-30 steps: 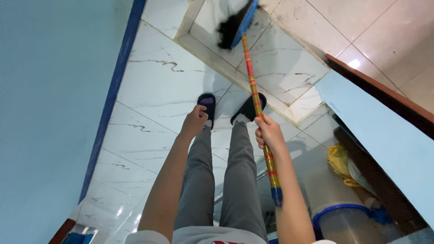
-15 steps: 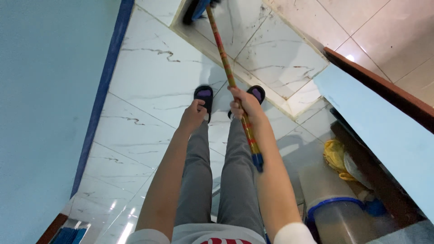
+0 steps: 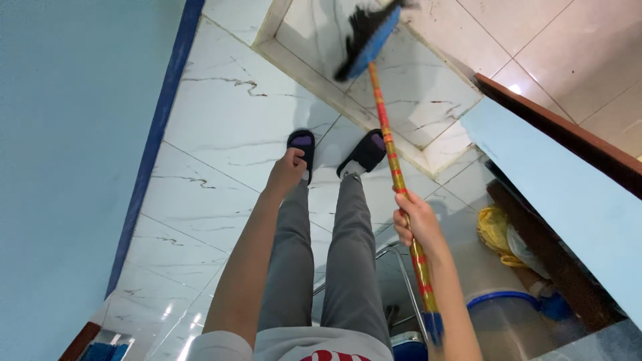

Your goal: Sweeping the floor with a broom and moving chairs to reach underneath.

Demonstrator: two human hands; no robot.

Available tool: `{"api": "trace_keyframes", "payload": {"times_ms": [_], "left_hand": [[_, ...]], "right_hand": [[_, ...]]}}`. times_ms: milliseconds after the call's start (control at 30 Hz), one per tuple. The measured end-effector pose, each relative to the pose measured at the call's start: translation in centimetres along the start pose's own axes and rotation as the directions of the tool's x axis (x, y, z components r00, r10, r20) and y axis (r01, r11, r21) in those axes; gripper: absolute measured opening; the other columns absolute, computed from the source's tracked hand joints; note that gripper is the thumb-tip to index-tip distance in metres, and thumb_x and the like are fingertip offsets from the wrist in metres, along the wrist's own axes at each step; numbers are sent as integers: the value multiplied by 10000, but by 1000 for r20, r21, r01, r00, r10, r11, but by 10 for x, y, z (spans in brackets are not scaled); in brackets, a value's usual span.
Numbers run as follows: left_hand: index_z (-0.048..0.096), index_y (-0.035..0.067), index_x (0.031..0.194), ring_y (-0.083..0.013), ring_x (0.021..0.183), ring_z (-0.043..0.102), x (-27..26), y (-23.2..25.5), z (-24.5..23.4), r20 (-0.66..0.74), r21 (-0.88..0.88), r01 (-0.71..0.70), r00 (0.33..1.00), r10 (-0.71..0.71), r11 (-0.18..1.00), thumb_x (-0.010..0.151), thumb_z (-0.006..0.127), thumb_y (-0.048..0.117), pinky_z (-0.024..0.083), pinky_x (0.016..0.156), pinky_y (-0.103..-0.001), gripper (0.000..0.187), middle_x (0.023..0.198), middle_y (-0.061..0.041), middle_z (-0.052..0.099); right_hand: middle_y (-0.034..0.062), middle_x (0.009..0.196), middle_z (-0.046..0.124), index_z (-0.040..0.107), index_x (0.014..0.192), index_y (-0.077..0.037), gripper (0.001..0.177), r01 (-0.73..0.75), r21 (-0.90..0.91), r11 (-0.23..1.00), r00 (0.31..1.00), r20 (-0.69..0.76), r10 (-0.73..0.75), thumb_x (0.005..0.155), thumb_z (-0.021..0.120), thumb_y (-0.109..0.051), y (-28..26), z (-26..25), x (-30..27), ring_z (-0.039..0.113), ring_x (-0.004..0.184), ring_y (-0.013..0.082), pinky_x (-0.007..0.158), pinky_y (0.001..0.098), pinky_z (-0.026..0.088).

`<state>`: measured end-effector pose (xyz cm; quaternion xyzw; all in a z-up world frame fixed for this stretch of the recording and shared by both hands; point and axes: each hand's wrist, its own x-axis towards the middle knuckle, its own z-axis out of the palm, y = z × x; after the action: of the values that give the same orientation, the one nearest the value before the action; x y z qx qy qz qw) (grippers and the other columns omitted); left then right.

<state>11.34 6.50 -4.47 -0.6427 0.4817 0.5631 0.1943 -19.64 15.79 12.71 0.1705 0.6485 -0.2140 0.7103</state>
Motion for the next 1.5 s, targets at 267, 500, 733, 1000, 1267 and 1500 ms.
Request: {"api": "trace_keyframes", "payload": {"times_ms": [267,500,733,1000,1267,1500], "left_hand": [[576,130,1325,-249,1092,697,-7,22,-3,24,-22,63,998,-63,998,979,566,268,548,922,-399,373,1189,-70,720],[589,109,1290,-275,1070,718,4,-4,-5,-63,-6,-41,997,41,999,963,593,272,551,925,-389,365,1161,-106,741],[594,92,1266,-296,1057,713,0,0,-4,-77,9,-68,995,69,998,944,605,263,540,905,-400,365,1132,-106,751],[600,116,1292,-261,1049,720,-14,35,11,-9,-4,-26,1000,26,1000,946,587,248,552,908,-401,370,1132,-82,748],[577,108,1319,-256,1058,697,-11,9,25,24,28,-47,999,46,999,974,578,248,545,912,-409,372,1164,-67,717],[578,113,1317,-265,1050,706,-7,-15,10,8,52,-36,999,36,998,982,582,274,561,898,-418,372,1144,-79,726]], "right_hand": [[-30,587,441,590,1226,-159,277,25,-67,997,979,204,-11,1006,581,-327,-38,73,75,376,369,84,321,262,297],[-50,588,407,594,1147,-262,170,-147,214,966,941,331,70,993,624,-327,-18,56,155,348,407,66,358,244,268],[-42,600,376,458,1102,-266,215,-186,317,930,963,247,109,1017,651,-310,65,-53,129,302,397,68,339,257,227],[37,577,504,494,1526,-247,583,79,-368,926,949,-256,-183,965,645,-196,22,-78,105,465,382,142,337,327,391],[-22,588,439,432,1543,-296,540,123,-91,988,989,-67,-130,1016,537,-251,-74,-26,-2,384,374,79,324,261,328],[-30,635,403,495,1117,-145,182,96,-12,995,951,296,-88,1080,561,-311,-38,73,117,394,421,109,361,292,334]]}}
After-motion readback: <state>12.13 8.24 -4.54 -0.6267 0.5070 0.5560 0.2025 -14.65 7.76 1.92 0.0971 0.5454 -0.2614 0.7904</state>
